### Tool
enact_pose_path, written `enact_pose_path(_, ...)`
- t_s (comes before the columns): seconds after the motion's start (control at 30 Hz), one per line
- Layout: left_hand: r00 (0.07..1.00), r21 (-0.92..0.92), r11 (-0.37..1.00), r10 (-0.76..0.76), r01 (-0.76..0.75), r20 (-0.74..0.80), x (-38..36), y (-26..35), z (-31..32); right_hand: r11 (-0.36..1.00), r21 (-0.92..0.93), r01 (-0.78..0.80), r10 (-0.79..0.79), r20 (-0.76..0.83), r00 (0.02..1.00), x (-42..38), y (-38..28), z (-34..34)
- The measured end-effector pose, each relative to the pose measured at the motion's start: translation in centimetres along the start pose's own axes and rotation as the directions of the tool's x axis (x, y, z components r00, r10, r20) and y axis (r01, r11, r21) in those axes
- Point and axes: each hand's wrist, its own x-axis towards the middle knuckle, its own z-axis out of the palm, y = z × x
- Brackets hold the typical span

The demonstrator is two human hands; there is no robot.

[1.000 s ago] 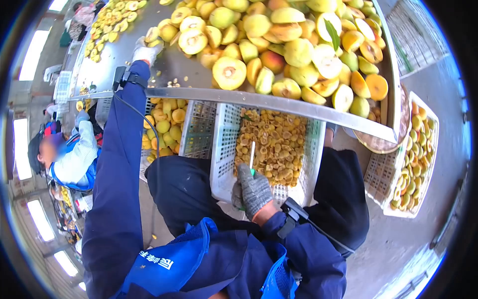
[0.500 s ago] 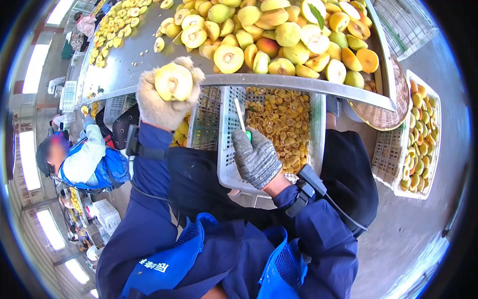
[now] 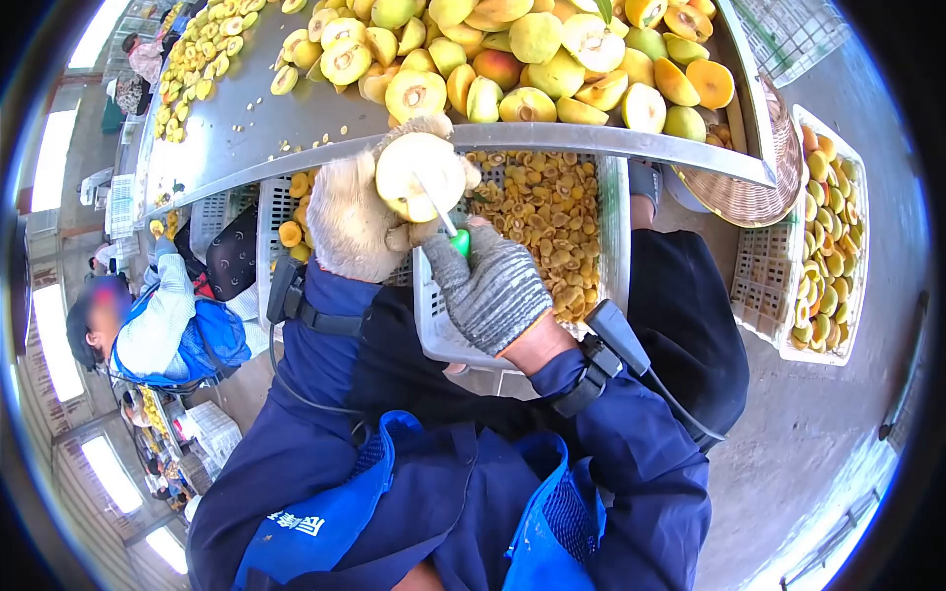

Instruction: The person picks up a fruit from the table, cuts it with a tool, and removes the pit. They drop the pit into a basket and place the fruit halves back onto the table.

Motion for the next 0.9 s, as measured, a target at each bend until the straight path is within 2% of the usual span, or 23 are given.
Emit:
enact_pose_path(0.03,0.997,-0.027,0.999,-0.016,0.018,0.079,-0.2,0.0,-0.2,1.0,-0.001,-0.001,0.001,0.0,1.0,0.1,0.0,0.0)
enact_pose_path(0.07,0.987,-0.052,0.998,-0.029,0.037,0.158,-0.3,0.1,-0.3,0.988,0.12,-0.093,0.091,0.019,0.996,0.2,0.0,-0.1)
enact_pose_path(0.1,0.987,-0.053,0.998,-0.029,0.038,0.158,-0.3,0.3,-0.4,0.954,0.237,-0.184,0.178,0.049,0.983,0.3,0.0,-0.3)
enact_pose_path(0.17,0.99,0.261,0.964,-0.082,0.049,0.118,-0.4,0.7,-0.6,0.941,0.236,-0.243,0.23,0.081,0.97,0.4,-0.4,-0.4)
enact_pose_path(0.23,0.996,0.271,0.963,-0.023,-0.003,0.092,-0.2,-0.1,-0.6,0.898,0.23,-0.375,0.348,0.149,0.925,0.4,-0.6,-0.4)
enact_pose_path(0.27,0.994,0.262,0.965,-0.03,0.002,0.104,-0.2,-0.2,-0.5,0.897,0.228,-0.378,0.351,0.152,0.924,0.3,-0.4,-0.3)
enact_pose_path(0.33,0.993,0.251,0.968,-0.037,0.006,0.116,-0.1,-0.2,-0.4,0.957,0.198,-0.213,0.196,0.101,0.975,0.2,0.1,-0.2)
enact_pose_path(0.4,0.991,0.21,0.975,-0.097,0.077,0.089,0.1,-0.2,-0.2,0.952,0.212,-0.223,0.207,0.093,0.974,0.0,0.1,-0.1)
enact_pose_path(0.47,0.988,0.179,0.98,-0.107,0.086,0.108,0.0,-0.2,-0.8,0.946,0.227,-0.232,0.218,0.084,0.972,-0.2,0.2,-0.1)
enact_pose_path(0.53,0.985,0.146,0.984,-0.117,0.098,0.126,0.0,-0.2,-1.1,0.899,0.417,-0.135,0.18,-0.071,0.981,-0.4,0.6,0.1)
enact_pose_path(0.57,0.981,0.149,0.983,-0.132,0.111,0.142,-0.1,-0.2,-1.1,0.898,0.418,-0.138,0.184,-0.073,0.98,-0.4,0.6,-0.2)
enact_pose_path(0.63,0.975,0.153,0.98,-0.152,0.127,0.164,0.0,-0.5,-0.7,0.936,0.292,-0.195,0.243,-0.135,0.961,0.4,0.8,-1.2)
enact_pose_path(0.7,0.996,0.281,0.959,-0.057,0.036,0.069,-0.2,-1.5,0.0,0.952,0.252,-0.175,0.218,-0.151,0.964,0.5,1.3,-1.4)
enact_pose_path(0.77,0.993,0.344,0.937,-0.089,0.055,0.083,-0.3,-1.1,-0.1,0.927,0.334,-0.169,0.246,-0.204,0.948,0.8,0.5,-1.3)
enact_pose_path(0.8,0.971,0.341,0.919,-0.231,0.198,0.058,-0.4,-0.5,-0.2,0.866,0.419,-0.271,0.368,-0.17,0.914,0.7,-0.2,-1.7)
enact_pose_path(0.83,0.929,0.336,0.879,-0.37,0.337,0.035,-0.4,-0.2,-0.2,0.866,0.42,-0.271,0.368,-0.17,0.914,0.8,-0.1,-1.9)
enact_pose_path(0.87,0.924,0.058,0.946,-0.324,0.319,0.204,-0.3,-0.3,-0.3,0.937,0.293,-0.192,0.272,-0.26,0.927,1.1,0.2,-2.1)
enact_pose_path(0.9,0.922,0.059,0.945,-0.327,0.322,0.206,-0.2,-0.4,-0.4,0.981,0.152,-0.118,0.164,-0.333,0.929,1.2,0.4,-2.3)
